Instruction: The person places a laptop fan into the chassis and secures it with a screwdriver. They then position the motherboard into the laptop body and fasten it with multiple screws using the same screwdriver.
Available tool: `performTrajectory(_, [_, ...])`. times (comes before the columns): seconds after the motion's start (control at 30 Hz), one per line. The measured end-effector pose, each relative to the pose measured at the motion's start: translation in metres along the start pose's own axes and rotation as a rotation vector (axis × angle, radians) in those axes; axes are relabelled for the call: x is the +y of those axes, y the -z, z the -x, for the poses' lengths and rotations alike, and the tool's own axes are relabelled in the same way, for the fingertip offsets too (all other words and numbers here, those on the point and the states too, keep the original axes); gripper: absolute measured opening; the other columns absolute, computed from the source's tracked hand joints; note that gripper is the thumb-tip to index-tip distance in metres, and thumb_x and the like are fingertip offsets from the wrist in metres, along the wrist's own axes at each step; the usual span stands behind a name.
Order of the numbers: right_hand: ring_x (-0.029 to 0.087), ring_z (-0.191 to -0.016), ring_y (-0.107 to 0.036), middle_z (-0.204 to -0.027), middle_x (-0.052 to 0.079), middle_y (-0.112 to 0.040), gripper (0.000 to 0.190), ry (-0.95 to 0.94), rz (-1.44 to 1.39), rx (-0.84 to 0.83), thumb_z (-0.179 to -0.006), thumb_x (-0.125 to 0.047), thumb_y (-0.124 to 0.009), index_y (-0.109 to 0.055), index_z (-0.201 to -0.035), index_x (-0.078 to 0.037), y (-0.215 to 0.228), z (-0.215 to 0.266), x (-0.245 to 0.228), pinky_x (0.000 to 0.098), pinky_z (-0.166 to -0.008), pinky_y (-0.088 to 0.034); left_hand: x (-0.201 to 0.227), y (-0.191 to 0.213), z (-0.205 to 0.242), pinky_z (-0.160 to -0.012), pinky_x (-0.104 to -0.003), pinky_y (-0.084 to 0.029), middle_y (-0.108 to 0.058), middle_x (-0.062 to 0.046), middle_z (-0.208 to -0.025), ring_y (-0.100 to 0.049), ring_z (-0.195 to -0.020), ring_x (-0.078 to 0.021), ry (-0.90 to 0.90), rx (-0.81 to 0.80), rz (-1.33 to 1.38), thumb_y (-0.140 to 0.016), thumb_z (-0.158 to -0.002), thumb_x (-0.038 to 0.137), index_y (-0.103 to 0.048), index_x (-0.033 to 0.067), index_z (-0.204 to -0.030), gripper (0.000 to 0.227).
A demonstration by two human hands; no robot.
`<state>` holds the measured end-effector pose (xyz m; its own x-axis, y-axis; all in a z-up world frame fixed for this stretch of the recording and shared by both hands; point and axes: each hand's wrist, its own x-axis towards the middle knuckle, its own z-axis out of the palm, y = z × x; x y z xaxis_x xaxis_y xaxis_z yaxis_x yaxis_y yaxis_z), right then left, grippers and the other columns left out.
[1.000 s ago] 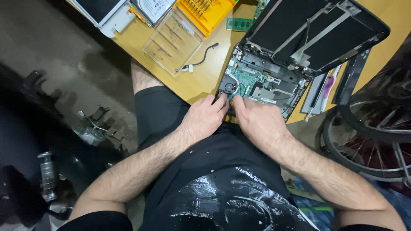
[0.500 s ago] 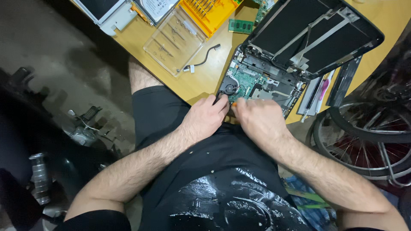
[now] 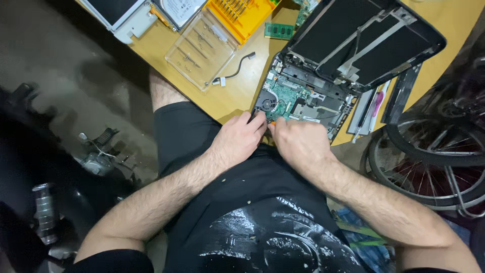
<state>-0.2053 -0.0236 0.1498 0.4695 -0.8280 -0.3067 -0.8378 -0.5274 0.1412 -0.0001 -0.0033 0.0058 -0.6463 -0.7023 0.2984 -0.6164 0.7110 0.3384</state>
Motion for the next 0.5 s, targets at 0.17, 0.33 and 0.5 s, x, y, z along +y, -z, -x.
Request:
performTrajectory(0.17, [0.027,-0.087,-0.086,-0.098,0.002,-0.074,0.019,0.154,0.012,0.071,-0.113,-0.034,-0.072,-0.076,-0.109,-0.015,-0.027,-0.001,0.011,0.0409,-0.075,-0.070,-0.003,0.021,-0.001,-0.084,-0.041,-0.054,-0.067,-0.007,-0.125,-0.066,-0.101,-0.0261,-0.065,0.003,-0.099,-0.061,-0.121,0.020,-0.083,0.0102,-0.125,0.024])
performTrajectory(0.33, [0.023,-0.073,-0.084,-0.081,-0.002,-0.073,0.019,0.034,-0.010,0.034,-0.114,-0.029,-0.072,-0.076,-0.100,-0.017,-0.028,-0.001,0.001,0.0389,-0.062,-0.067,-0.010,0.034,0.001,-0.090,-0.040,-0.054,-0.068,-0.006,-0.121,-0.068,-0.105,-0.0258,-0.115,-0.016,-0.148,-0.061,-0.121,0.019,-0.081,0.0093,-0.125,0.023])
performTrajectory(0.5, [0.020,-0.069,-0.083,-0.082,-0.004,-0.073,0.021,-0.033,-0.028,0.035,-0.114,-0.037,-0.075,-0.075,-0.102,-0.019,0.001,-0.009,0.002,0.0398,-0.059,-0.066,-0.013,0.015,0.006,-0.087,-0.042,-0.051,-0.063,-0.006,-0.118,-0.062,-0.098,-0.0243,-0.132,-0.014,-0.077,-0.059,-0.121,0.023,-0.077,0.0091,-0.119,0.023])
